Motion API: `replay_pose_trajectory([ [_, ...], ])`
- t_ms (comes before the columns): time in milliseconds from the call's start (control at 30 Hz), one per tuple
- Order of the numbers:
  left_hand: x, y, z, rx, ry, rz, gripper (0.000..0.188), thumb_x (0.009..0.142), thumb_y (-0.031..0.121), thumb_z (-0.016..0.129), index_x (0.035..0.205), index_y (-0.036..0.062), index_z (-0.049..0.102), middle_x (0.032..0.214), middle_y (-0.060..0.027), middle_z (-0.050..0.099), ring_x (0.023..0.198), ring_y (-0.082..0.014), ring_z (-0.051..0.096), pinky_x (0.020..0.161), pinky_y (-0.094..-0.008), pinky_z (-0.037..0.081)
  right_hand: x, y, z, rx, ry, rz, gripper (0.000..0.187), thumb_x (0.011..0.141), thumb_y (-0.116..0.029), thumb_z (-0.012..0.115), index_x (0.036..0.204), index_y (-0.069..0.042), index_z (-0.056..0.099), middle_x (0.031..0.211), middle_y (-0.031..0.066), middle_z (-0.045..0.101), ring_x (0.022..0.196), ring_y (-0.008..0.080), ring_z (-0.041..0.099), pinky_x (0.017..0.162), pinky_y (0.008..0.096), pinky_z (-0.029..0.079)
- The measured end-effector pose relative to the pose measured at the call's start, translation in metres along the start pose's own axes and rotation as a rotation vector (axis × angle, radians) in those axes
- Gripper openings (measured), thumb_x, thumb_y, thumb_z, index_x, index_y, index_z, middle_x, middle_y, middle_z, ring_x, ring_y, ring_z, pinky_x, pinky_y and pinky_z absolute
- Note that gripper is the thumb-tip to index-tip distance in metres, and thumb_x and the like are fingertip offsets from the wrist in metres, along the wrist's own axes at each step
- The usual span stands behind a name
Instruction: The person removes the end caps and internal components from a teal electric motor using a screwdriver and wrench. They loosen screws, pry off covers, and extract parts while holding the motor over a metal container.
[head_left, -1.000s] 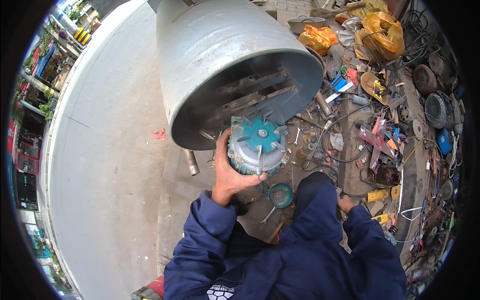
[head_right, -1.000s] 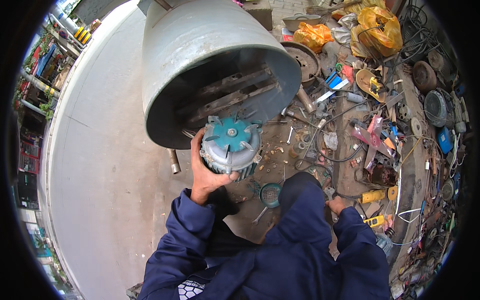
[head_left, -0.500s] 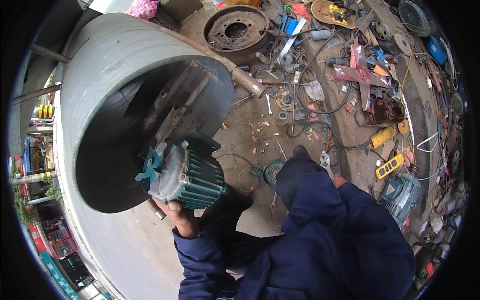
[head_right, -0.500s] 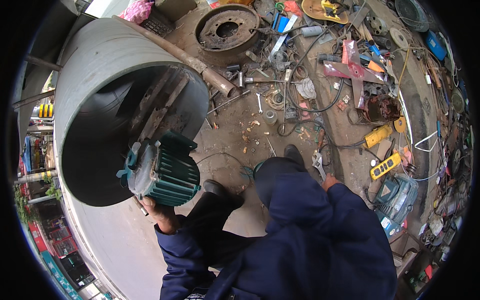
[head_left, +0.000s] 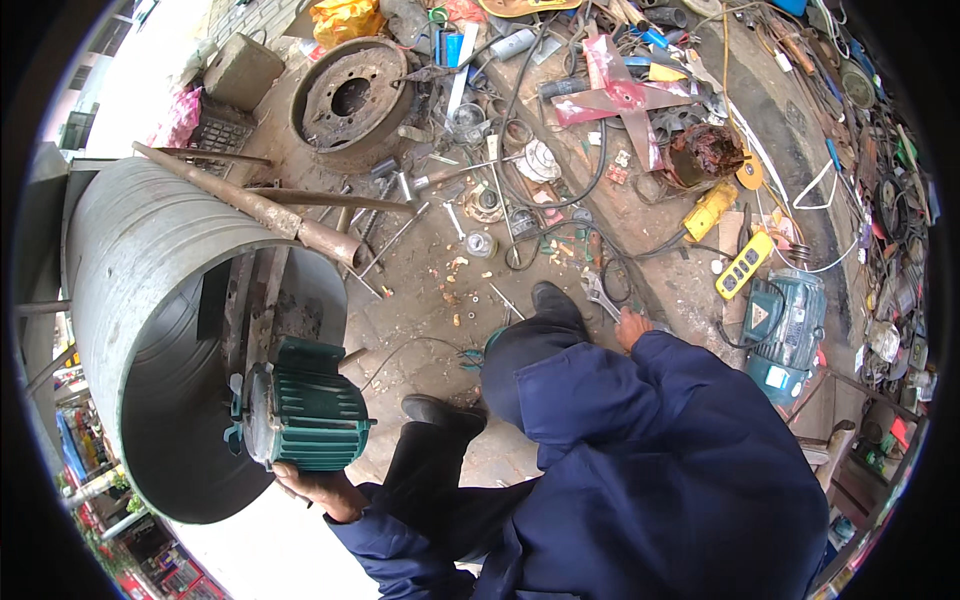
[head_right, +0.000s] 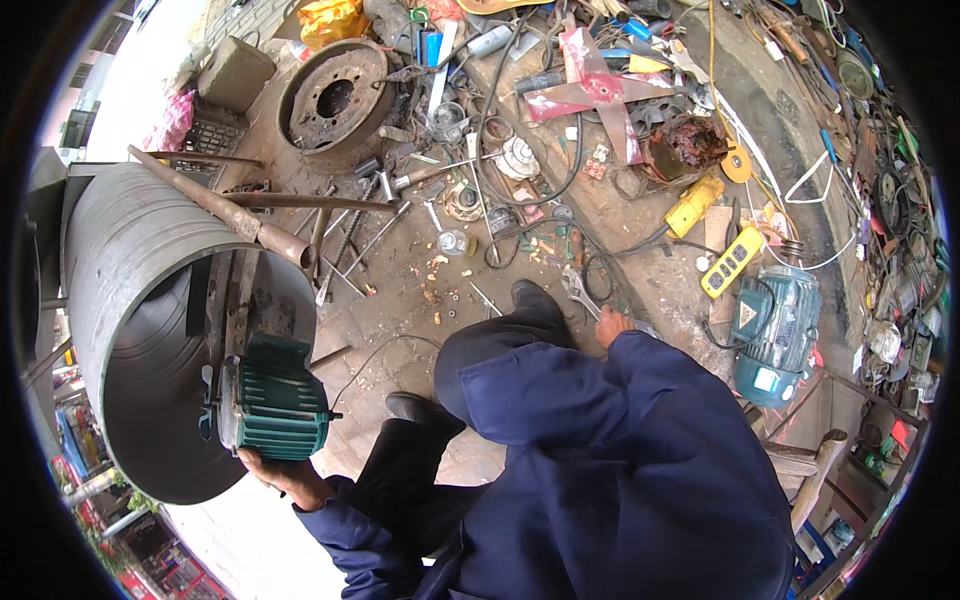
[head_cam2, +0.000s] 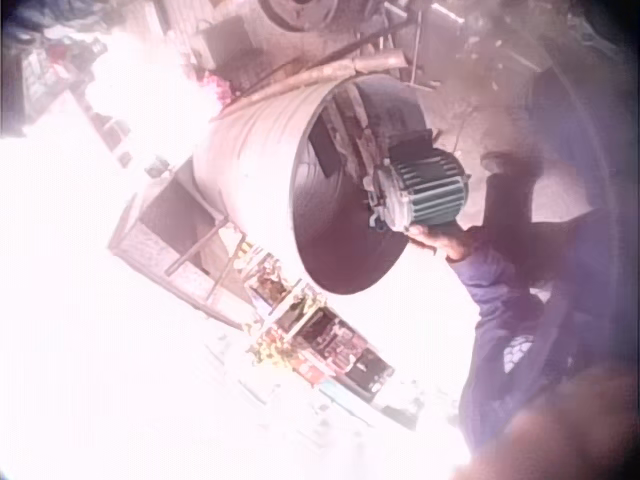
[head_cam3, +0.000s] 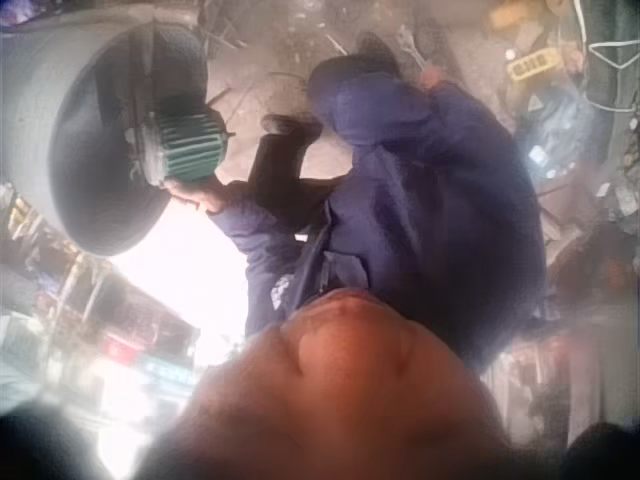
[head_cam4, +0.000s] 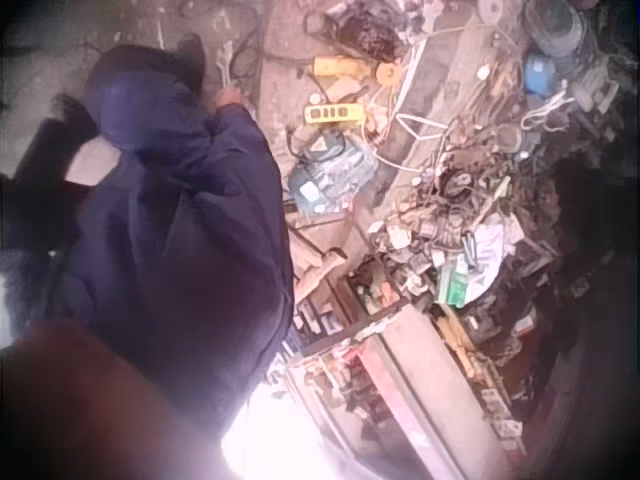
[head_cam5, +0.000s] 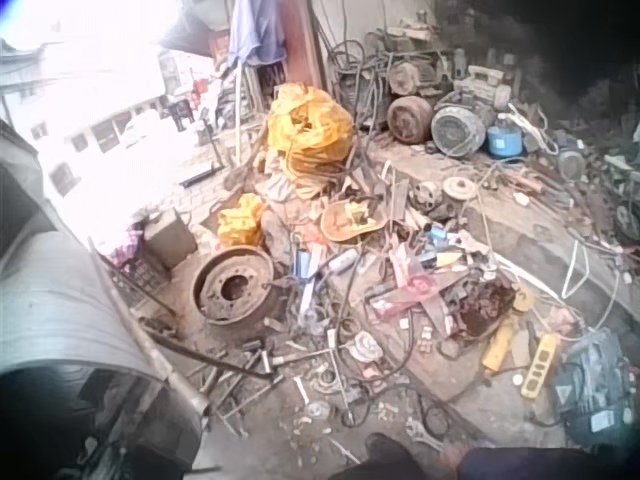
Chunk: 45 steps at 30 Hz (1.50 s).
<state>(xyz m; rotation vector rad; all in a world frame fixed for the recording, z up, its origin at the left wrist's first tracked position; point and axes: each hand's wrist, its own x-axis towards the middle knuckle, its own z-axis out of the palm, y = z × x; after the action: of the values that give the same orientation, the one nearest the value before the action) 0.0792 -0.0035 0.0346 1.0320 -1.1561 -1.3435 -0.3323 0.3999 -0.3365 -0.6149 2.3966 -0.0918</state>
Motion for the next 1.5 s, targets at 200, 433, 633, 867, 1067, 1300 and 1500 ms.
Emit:
replay_pose_trajectory([
  [200,0.005,0.004,0.015,-0.069,-0.005,-0.053,0.093,0.094,0.066,0.070,0.160,0.0069,0.043,0.155,-0.0175,0.054,0.135,-0.0371,0.059,0.108,-0.0558,0.057,0.018,0.037,0.026,-0.023,-0.081,0.074,0.038,0.092,-0.019,0.068,0.119,0.006,0.059,0.111,0.0351,0.071,0.105,0.0517,0.071,0.093,0.0562,0.058],
  [433,0.006,0.010,0.034,0.045,0.091,0.009,0.100,0.090,0.070,0.073,0.156,0.0001,0.044,0.149,-0.0192,0.056,0.129,-0.0339,0.063,0.105,-0.0495,0.059,0.009,-0.023,-0.011,-0.026,0.230,0.044,0.036,0.090,-0.016,0.072,0.118,0.004,0.061,0.119,0.0302,0.068,0.112,0.0479,0.069,0.098,0.0522,0.055],
  [633,0.013,0.006,0.024,-0.114,0.054,-0.029,0.091,0.092,0.068,0.071,0.157,0.0084,0.047,0.152,-0.0149,0.056,0.134,-0.0357,0.060,0.107,-0.0560,0.057,0.050,-0.194,-0.193,0.640,0.198,-0.352,0.029,0.097,-0.021,0.064,0.114,0.002,0.069,0.098,0.0195,0.077,0.091,0.0333,0.076,0.083,0.0438,0.058],
  [867,0.008,0.003,0.018,-0.127,0.081,0.027,0.091,0.092,0.065,0.074,0.153,0.0012,0.049,0.143,-0.0176,0.064,0.126,-0.0332,0.066,0.105,-0.0503,0.058,0.074,-0.426,-0.217,-0.213,-0.152,-1.001,0.030,0.094,-0.022,0.062,0.112,0.001,0.071,0.103,0.0245,0.076,0.097,0.0421,0.074,0.085,0.0497,0.058],
  [1067,0.001,0.008,0.023,-0.084,0.120,0.035,0.098,0.089,0.068,0.074,0.154,-0.0007,0.047,0.141,-0.0174,0.065,0.122,-0.0312,0.069,0.105,-0.0460,0.059,0.166,-0.536,-0.155,-0.433,-0.094,-0.963,0.031,0.089,-0.022,0.067,0.110,-0.001,0.077,0.103,0.0231,0.078,0.096,0.0421,0.077,0.080,0.0499,0.061],
  [1300,0.013,0.011,0.036,-0.081,0.169,-0.063,0.099,0.088,0.067,0.076,0.154,-0.0009,0.047,0.140,-0.0173,0.065,0.122,-0.0310,0.069,0.105,-0.0458,0.059,0.215,-0.642,-0.118,-0.332,0.059,-0.905,0.031,0.089,-0.023,0.067,0.110,-0.001,0.077,0.102,0.0226,0.078,0.095,0.0414,0.077,0.079,0.0497,0.060],
  [1500,0.029,0.010,0.053,-0.086,0.206,-0.132,0.100,0.087,0.066,0.078,0.154,-0.0010,0.047,0.140,-0.0172,0.065,0.122,-0.0308,0.069,0.106,-0.0456,0.058,0.240,-0.689,-0.079,-0.258,0.086,-0.850,0.031,0.089,-0.023,0.068,0.110,-0.001,0.077,0.101,0.0221,0.078,0.093,0.0407,0.077,0.078,0.0494,0.060],
])
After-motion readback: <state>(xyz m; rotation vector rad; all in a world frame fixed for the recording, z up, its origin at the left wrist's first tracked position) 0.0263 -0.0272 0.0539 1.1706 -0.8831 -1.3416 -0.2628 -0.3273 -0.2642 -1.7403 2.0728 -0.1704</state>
